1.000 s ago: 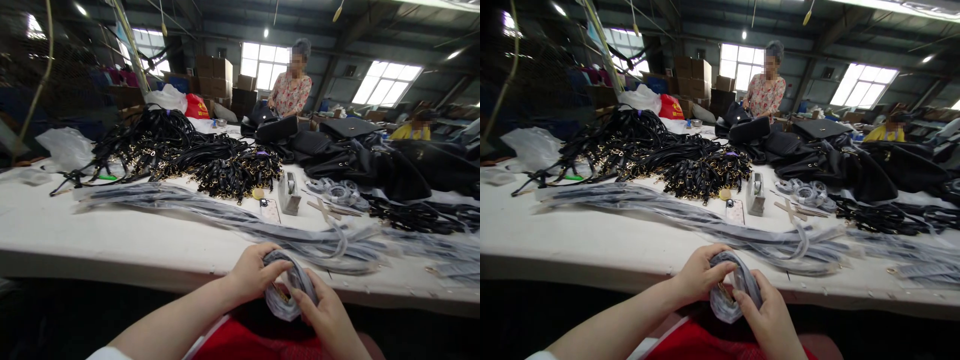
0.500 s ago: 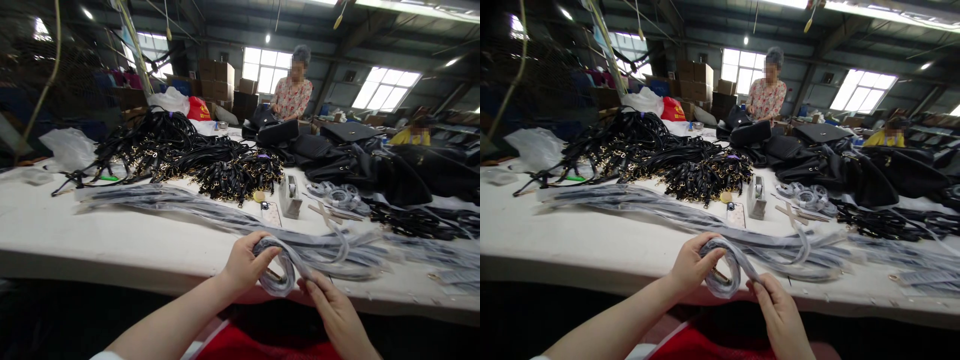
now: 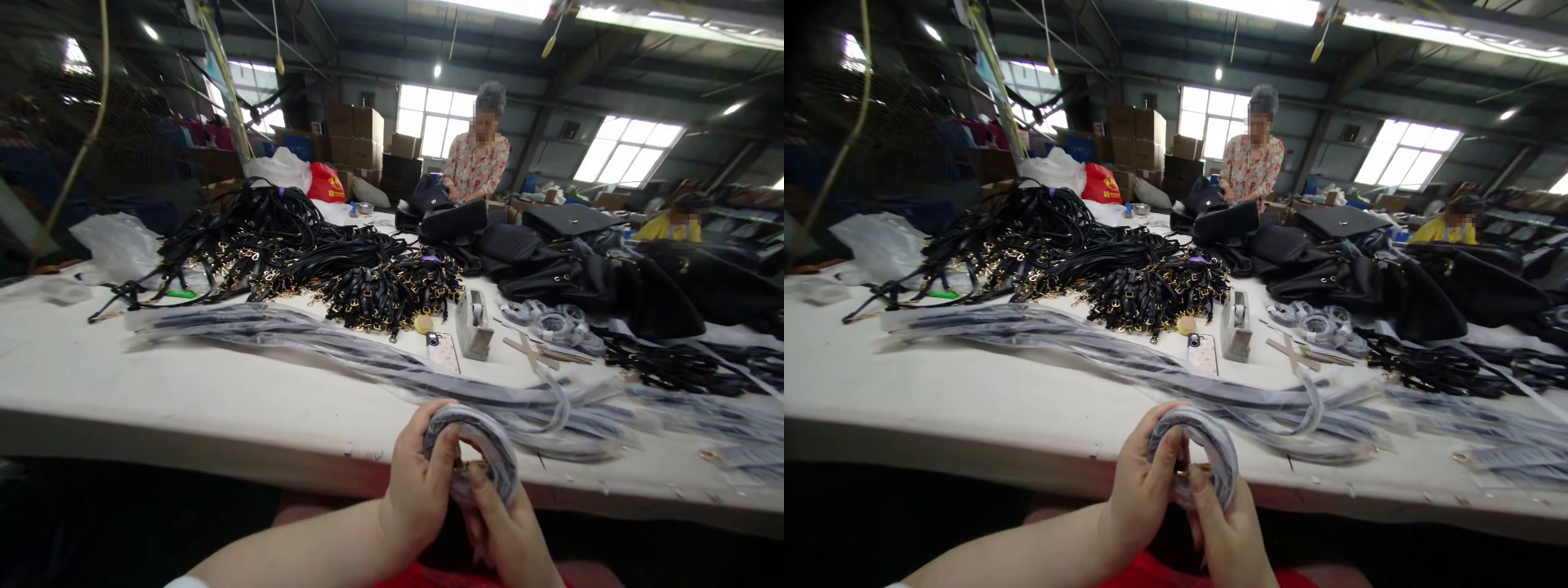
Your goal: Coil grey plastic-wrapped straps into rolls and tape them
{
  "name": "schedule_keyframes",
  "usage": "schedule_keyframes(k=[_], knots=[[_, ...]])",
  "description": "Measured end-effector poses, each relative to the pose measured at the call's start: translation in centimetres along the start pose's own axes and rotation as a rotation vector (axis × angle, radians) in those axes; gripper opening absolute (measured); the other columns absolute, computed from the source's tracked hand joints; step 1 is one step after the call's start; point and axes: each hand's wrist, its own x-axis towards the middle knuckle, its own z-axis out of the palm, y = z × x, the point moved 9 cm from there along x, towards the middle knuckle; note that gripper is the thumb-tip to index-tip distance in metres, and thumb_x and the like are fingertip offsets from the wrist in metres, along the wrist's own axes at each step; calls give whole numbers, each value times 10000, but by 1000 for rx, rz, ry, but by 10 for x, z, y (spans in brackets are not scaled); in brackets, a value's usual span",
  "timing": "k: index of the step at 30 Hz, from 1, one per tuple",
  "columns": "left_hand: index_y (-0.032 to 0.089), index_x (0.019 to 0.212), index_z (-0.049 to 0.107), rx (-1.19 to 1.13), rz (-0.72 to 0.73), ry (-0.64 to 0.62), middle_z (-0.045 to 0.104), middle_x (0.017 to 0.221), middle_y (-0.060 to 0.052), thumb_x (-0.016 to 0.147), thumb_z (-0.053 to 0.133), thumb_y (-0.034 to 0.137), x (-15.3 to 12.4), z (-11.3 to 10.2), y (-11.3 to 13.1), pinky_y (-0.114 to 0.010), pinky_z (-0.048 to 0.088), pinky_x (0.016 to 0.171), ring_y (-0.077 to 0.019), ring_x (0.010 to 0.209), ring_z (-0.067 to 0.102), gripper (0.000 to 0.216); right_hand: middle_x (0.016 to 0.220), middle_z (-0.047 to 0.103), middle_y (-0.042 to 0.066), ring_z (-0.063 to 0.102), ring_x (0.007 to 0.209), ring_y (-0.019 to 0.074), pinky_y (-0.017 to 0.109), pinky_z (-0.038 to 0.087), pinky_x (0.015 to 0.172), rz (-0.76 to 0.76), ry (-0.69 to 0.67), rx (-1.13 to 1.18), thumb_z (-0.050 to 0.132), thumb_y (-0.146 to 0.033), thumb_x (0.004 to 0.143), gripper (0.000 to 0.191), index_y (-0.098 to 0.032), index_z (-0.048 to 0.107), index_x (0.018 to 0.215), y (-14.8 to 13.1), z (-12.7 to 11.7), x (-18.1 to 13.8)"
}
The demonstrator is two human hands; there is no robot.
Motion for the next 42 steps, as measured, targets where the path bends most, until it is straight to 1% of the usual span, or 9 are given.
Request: schedule_keyframes(k=[4, 9, 12, 17, 21, 24, 31, 37, 42], knots=[[162, 1190, 608, 33, 33, -292, 681, 1097, -104, 983, 403, 460, -5, 18, -1, -317, 483, 910, -204, 987, 626, 417, 470, 420, -55, 366, 395, 106, 217, 335, 352, 44, 135, -124, 531, -705, 814, 553, -175, 636, 931, -1, -49, 8], [103, 1350, 502, 288, 108, -541, 683, 1046, -141, 878, 509, 568, -4, 30, 0, -397, 481, 906, -262, 957, 623, 663, 847, 711, 59, 641, 833, 243, 345, 528, 804, -9, -398, -546, 582, -512, 853, 335, -200, 692, 908, -10, -46, 9], [178, 1346, 532, 324, 3, -706, 699, 919, -65, 829, 626, 425, -12, 47, -9, -323, 508, 790, -203, 798, 625, 580, 875, 717, 62, 639, 843, 250, 340, 515, 785, 11, -435, -623, 579, -451, 850, 284, -186, 677, 869, -10, -41, 6], [176, 1128, 656, 25, -156, -333, 658, 835, -29, 907, 540, 361, 4, 30, -15, -230, 496, 669, -133, 700, 581, 311, 942, 687, 71, 629, 926, 237, 331, 511, 839, -178, -299, -441, 523, -483, 906, 420, -174, 582, 1186, -18, -23, 0], [171, 1118, 628, -115, -171, -130, 559, 662, 20, 928, 535, 443, 6, 16, -20, -192, 445, 553, -98, 567, 502, 344, 638, 563, -15, 545, 586, 167, 249, 475, 553, -209, -204, -357, 435, -505, 953, 436, -179, 490, 1236, -9, -15, -5], [170, 1157, 608, -112, -183, -208, 558, 664, 20, 939, 515, 476, 4, 19, -20, -197, 449, 561, -101, 567, 514, 387, 665, 590, -12, 527, 557, 146, 227, 455, 514, -110, -209, -303, 417, -502, 969, 397, -189, 485, 1203, 0, -18, -5], [169, 1044, 731, 176, -56, -480, 731, 966, -79, 961, 436, 437, 14, 23, -4, -294, 503, 868, -196, 914, 654, 407, 1303, 625, 126, 573, 1196, 253, 372, 440, 1027, -87, -424, -434, 463, -397, 962, 423, -193, 533, 1327, -6, -21, -8], [197, 1078, 726, 156, -182, -742, 746, 1007, -58, 970, 418, 353, 1, 42, -14, -277, 522, 851, -186, 924, 682, 362, 918, 748, 66, 682, 917, 236, 281, 510, 835, 30, -548, -573, 519, -296, 896, 240, -206, 692, 1035, 2, -12, -12], [187, 954, 754, 274, -96, -694, 751, 898, -63, 946, 444, 324, -6, 44, -27, -254, 511, 807, -176, 843, 678, 339, 875, 739, 61, 665, 818, 212, 237, 487, 728, 2, -596, -586, 555, -237, 809, 176, -186, 697, 899, 13, 6, -6]])
